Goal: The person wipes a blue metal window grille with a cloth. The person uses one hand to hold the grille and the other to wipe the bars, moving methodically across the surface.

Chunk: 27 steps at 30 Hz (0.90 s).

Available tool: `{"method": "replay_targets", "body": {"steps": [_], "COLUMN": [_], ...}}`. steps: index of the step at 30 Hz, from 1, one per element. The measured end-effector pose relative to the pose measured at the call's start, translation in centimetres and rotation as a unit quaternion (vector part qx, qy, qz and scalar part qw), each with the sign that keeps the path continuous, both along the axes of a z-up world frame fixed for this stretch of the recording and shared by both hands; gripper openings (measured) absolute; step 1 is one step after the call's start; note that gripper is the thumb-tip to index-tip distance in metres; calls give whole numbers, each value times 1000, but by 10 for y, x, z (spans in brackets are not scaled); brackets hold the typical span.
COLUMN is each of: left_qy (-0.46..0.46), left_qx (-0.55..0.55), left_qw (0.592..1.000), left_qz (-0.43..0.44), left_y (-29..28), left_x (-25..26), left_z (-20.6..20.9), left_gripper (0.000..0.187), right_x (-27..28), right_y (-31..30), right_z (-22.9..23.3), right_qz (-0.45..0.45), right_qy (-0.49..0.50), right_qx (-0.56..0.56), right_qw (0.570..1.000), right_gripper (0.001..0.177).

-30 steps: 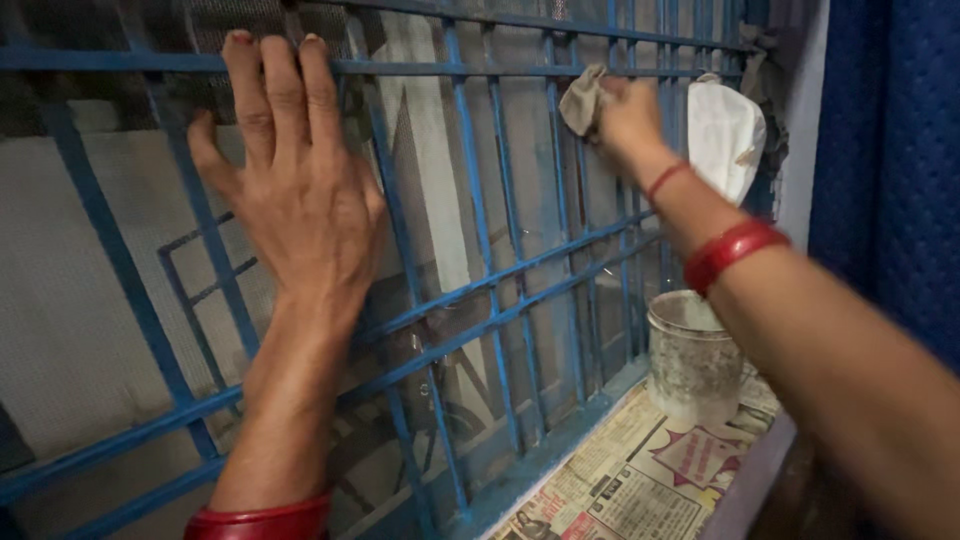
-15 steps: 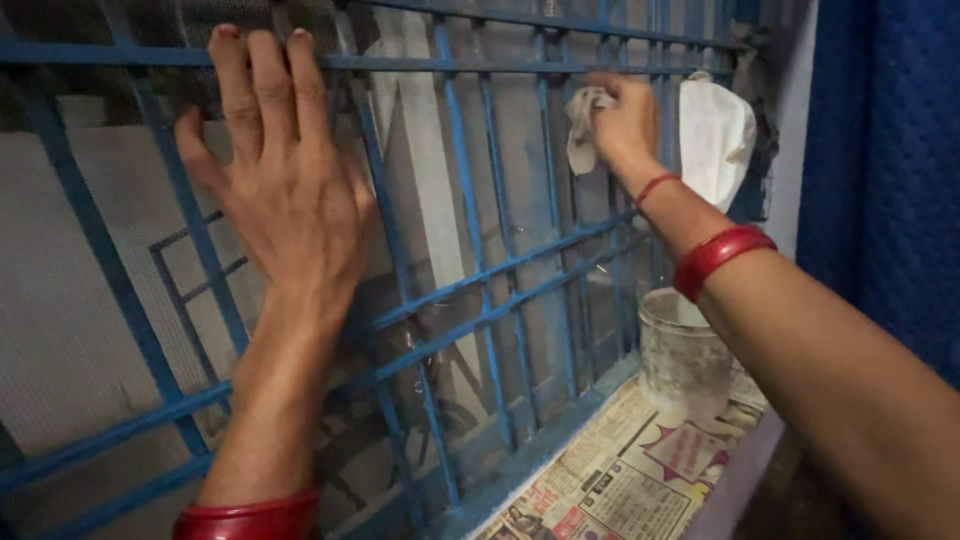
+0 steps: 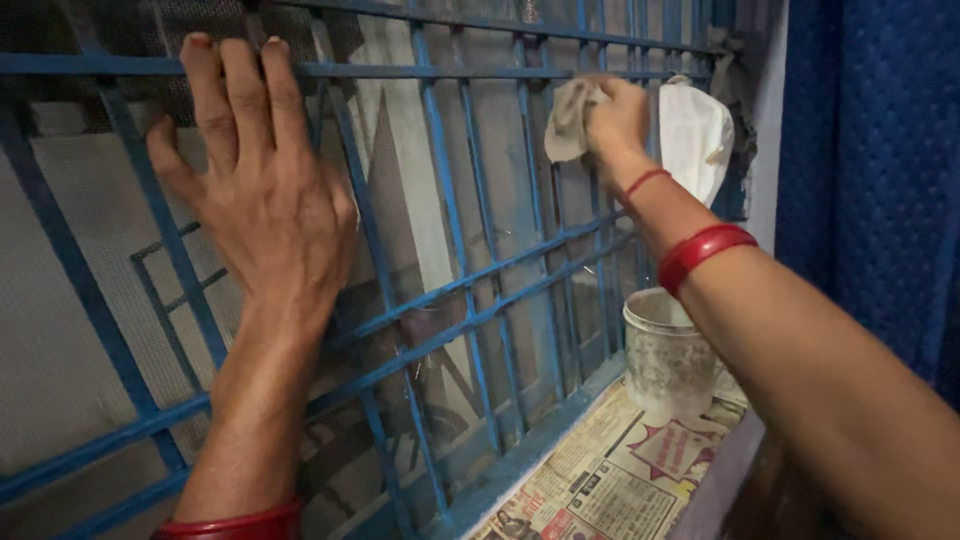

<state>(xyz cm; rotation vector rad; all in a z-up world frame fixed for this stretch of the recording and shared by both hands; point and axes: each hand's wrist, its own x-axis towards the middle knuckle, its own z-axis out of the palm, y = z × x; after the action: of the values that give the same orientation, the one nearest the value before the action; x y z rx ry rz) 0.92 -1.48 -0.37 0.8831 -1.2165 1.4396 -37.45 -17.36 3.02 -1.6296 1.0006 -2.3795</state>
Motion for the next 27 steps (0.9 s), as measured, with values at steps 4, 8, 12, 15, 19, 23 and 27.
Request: {"method": "replay_targets", "body": {"steps": [4,8,12,15,19,23,27], "left_qy": [0,3,16,29,41,119,170], "left_qx": [-1,10,49,83,145,286,254], "left_qw": [1000,1000,999,992,959,795,814], "left_qz": [4,9,-14,-95,-241,-521,-493], "left_y": [-2,5,17,35,71,97,103], "left_x": [1,-4,-6,-14,-44,-67,-46], "left_z": [-1,0,2,-1,-29,-73,-86], "left_gripper": [73,72,70,75,61,55,41], "right_x": [16,-7,3,53,132,184,200], "right_y": [-6,19,46,73,122,182,232], "right_z": [-52,-126,-115,-113,-117,-126,-149], "right_qz": [-192,-215,-235,-34,329,528,574], "right_qy": [172,308,178,-17,-170,-137,-13], "right_qx": [-188,-126,-57,-45,-98,-45,8], "right_qw": [948,918,954,998,924,837,819], "right_gripper": [29,27,32,34,45,53,68]}}
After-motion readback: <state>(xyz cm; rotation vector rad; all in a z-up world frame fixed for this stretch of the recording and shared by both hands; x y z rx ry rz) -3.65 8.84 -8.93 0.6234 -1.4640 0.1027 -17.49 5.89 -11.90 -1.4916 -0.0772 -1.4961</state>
